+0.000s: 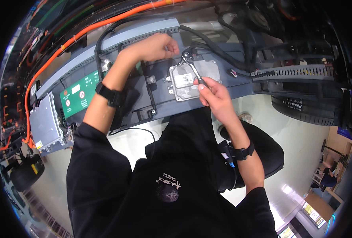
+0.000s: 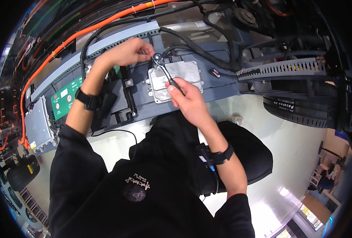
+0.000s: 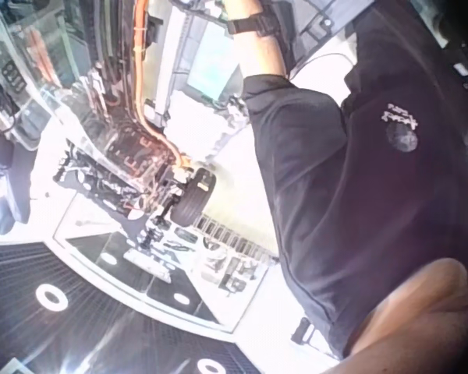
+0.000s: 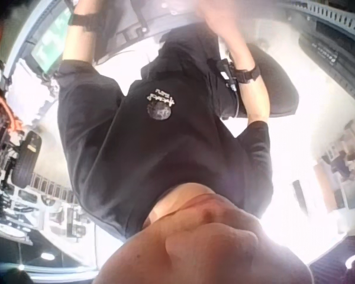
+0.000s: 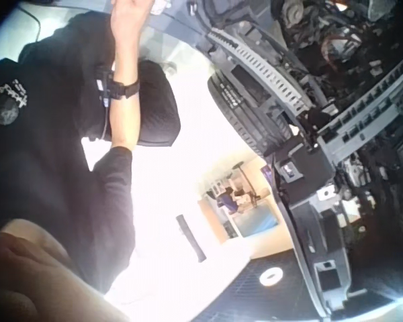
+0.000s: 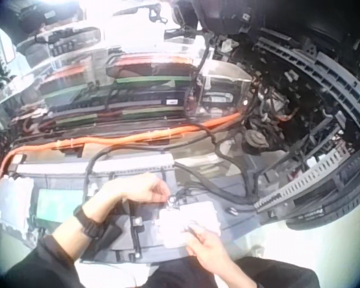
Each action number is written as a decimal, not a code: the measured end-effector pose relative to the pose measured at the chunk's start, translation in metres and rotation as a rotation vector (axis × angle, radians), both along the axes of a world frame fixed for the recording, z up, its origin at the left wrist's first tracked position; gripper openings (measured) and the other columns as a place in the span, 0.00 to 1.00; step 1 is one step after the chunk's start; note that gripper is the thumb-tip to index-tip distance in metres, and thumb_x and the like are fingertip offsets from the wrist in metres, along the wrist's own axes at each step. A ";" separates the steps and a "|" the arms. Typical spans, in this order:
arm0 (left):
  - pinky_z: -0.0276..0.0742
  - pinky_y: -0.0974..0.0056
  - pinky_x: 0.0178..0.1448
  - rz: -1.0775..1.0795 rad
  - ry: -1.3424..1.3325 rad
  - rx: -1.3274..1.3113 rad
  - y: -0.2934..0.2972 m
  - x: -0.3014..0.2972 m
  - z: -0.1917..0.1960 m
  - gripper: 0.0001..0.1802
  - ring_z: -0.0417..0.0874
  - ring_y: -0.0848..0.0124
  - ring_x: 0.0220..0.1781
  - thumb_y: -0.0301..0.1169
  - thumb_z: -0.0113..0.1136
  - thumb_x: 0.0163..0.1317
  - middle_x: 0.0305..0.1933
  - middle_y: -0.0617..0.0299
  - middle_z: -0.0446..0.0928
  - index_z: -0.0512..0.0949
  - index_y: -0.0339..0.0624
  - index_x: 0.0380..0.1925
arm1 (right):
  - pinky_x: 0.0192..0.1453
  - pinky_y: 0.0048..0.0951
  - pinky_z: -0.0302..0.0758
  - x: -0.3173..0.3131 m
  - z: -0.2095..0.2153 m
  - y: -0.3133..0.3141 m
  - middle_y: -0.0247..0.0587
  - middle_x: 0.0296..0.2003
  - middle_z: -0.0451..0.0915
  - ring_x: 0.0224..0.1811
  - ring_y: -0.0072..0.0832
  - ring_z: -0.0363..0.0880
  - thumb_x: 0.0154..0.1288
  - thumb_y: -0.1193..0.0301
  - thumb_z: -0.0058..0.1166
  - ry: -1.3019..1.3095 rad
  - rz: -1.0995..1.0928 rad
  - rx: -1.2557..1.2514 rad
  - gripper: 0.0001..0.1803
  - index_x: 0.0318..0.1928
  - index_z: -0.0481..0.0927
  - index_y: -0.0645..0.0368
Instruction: The person selects a socket and ratchet from a tool kit and uses them to loosen and remove bolts from a metal component under the hood of a car. The person then removes the component from the vehicle.
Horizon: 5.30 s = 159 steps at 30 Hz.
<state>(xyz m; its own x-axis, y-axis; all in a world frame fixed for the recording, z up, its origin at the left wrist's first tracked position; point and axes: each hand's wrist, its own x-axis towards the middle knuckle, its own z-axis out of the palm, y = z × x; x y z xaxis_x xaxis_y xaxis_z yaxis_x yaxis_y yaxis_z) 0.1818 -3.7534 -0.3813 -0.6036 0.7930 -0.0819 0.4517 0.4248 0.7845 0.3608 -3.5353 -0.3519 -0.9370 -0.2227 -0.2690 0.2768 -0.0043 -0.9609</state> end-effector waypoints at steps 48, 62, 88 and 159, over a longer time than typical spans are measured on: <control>0.76 0.70 0.54 -0.214 -0.307 0.055 -0.006 -0.001 -0.026 0.15 0.81 0.77 0.44 0.17 0.58 0.55 0.41 0.61 0.83 0.80 0.33 0.45 | 0.28 0.18 0.62 0.000 -0.038 -0.098 0.37 0.24 0.79 0.24 0.13 0.69 0.74 0.66 0.47 -0.160 -0.081 -0.147 0.08 0.42 0.67 0.57; 0.74 0.64 0.32 -0.168 -0.141 0.155 -0.001 0.001 -0.017 0.06 0.77 0.78 0.24 0.18 0.65 0.48 0.19 0.56 0.77 0.80 0.28 0.28 | 0.31 0.21 0.66 -0.010 -0.027 -0.100 0.36 0.23 0.78 0.25 0.17 0.73 0.73 0.64 0.47 -0.287 -0.102 -0.161 0.09 0.44 0.69 0.55; 0.77 0.59 0.41 0.119 0.016 0.248 -0.002 0.047 -0.014 0.14 0.84 0.60 0.35 0.22 0.61 0.56 0.36 0.51 0.83 0.80 0.35 0.44 | 0.21 0.21 0.58 -0.029 -0.007 -0.019 0.24 0.14 0.66 0.15 0.13 0.62 0.72 0.59 0.49 -0.151 0.202 0.368 0.16 0.35 0.75 0.59; 0.78 0.61 0.37 0.012 0.239 -0.042 0.003 0.034 -0.031 0.07 0.84 0.56 0.31 0.23 0.67 0.51 0.25 0.50 0.81 0.79 0.30 0.27 | 0.25 0.16 0.54 0.033 0.017 0.054 0.18 0.24 0.65 0.23 0.08 0.57 0.70 0.70 0.52 -0.052 -0.145 0.220 0.12 0.51 0.77 0.60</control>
<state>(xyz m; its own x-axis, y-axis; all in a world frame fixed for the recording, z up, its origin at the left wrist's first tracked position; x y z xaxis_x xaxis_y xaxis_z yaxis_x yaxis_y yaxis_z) 0.2159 -3.7509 -0.4119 -0.6191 0.7847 0.0312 0.6171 0.4615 0.6373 0.3934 -3.4814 -0.3346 -0.9385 -0.0175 -0.3448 0.3378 0.1598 -0.9276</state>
